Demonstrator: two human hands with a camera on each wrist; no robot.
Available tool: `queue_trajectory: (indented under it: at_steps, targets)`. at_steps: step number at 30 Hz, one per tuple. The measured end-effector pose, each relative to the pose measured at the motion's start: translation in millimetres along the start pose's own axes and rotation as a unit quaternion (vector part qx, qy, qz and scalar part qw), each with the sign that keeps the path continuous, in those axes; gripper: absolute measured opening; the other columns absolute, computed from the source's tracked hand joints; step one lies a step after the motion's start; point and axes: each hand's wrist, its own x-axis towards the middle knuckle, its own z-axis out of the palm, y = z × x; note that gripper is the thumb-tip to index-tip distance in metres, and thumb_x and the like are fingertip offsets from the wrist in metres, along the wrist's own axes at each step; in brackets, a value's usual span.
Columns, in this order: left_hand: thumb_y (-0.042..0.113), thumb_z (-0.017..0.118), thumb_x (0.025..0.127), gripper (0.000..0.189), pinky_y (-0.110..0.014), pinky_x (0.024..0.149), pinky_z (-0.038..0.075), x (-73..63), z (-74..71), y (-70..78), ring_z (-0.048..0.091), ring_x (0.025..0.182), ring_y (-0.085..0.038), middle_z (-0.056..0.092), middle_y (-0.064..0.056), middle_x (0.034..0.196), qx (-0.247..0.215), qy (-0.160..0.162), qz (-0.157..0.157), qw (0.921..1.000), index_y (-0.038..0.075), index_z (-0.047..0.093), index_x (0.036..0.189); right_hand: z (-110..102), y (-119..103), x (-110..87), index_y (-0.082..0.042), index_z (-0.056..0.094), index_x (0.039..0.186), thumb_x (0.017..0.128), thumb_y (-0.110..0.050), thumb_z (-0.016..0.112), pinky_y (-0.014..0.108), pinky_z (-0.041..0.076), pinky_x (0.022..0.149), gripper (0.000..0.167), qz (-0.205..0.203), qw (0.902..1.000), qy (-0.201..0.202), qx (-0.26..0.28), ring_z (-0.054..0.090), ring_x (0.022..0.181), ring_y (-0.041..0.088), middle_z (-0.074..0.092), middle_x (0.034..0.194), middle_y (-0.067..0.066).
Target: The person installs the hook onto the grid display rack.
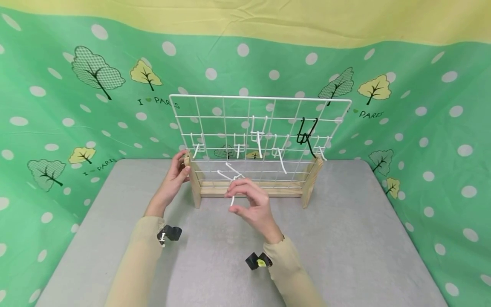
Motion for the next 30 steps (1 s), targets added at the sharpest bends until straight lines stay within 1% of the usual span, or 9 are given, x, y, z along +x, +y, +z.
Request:
queue_trajectory:
  at_steps: [6,10,16,20,26,28,30]
  targets:
    - [0.013,0.039,0.105,0.053,-0.031,0.085,0.043,1.0,-0.6,-2.6,0.034,0.125,-0.028,0.029,-0.026,0.144,-0.004,-0.002,0.005,1.0,0.02,0.015,0.152,8,3,9.5,0.012,0.056,0.09,0.093,-0.031,0.062,0.034,0.055,0.077,0.044,-0.033,0.9986,0.04,0.012,0.061,0.081,0.028,0.057,0.089,0.023]
    - [0.016,0.039,0.105,0.052,-0.032,0.087,0.042,0.6,-0.5,-1.8,0.035,0.124,-0.025,0.031,-0.022,0.143,0.002,0.001,0.001,1.0,0.02,0.016,0.151,16,5,16.3,0.012,0.053,0.089,0.094,-0.034,0.06,0.034,0.056,0.074,0.047,-0.037,0.9964,0.073,0.019,0.061,0.079,0.026,0.055,0.089,0.023]
    - [0.017,0.038,0.105,0.052,-0.036,0.089,0.041,0.5,-0.5,-2.1,0.034,0.126,-0.028,0.033,-0.02,0.141,0.003,0.001,0.003,1.0,0.018,0.015,0.151,27,10,27.8,0.012,0.052,0.09,0.095,-0.038,0.058,0.033,0.056,0.072,0.05,-0.037,0.9932,0.109,0.013,0.061,0.078,0.025,0.053,0.089,0.023]
    - [0.017,0.039,0.105,0.051,-0.035,0.088,0.041,0.4,-0.1,-1.9,0.033,0.128,-0.032,0.032,-0.021,0.142,-0.001,0.002,0.004,1.0,0.018,0.016,0.151,31,11,35.7,0.012,0.052,0.091,0.094,-0.038,0.058,0.033,0.055,0.074,0.051,-0.031,0.9924,0.119,0.01,0.061,0.081,0.024,0.051,0.091,0.023]
    - [0.015,0.038,0.105,0.051,-0.033,0.088,0.042,0.2,0.4,-0.7,0.031,0.131,-0.035,0.031,-0.021,0.144,-0.002,0.0,-0.002,1.0,0.017,0.015,0.151,32,11,49.1,0.011,0.052,0.092,0.094,-0.04,0.059,0.033,0.055,0.076,0.051,-0.025,0.9927,0.118,0.002,0.061,0.082,0.023,0.05,0.092,0.023]
    - [0.013,0.037,0.105,0.051,-0.032,0.088,0.042,-0.2,0.4,1.2,0.031,0.131,-0.035,0.03,-0.022,0.144,-0.004,0.001,-0.006,1.0,0.016,0.014,0.151,33,12,54.3,0.011,0.052,0.092,0.094,-0.041,0.059,0.033,0.055,0.076,0.052,-0.024,0.9929,0.117,0.003,0.061,0.082,0.022,0.05,0.092,0.023]
    - [0.012,0.036,0.105,0.051,-0.032,0.088,0.042,-2.6,1.6,8.0,0.03,0.131,-0.037,0.029,-0.024,0.145,-0.002,0.0,-0.006,1.0,0.015,0.014,0.151,35,13,59.6,0.01,0.052,0.092,0.094,-0.041,0.058,0.034,0.055,0.075,0.052,-0.025,0.993,0.115,0.004,0.061,0.082,0.022,0.05,0.091,0.023]
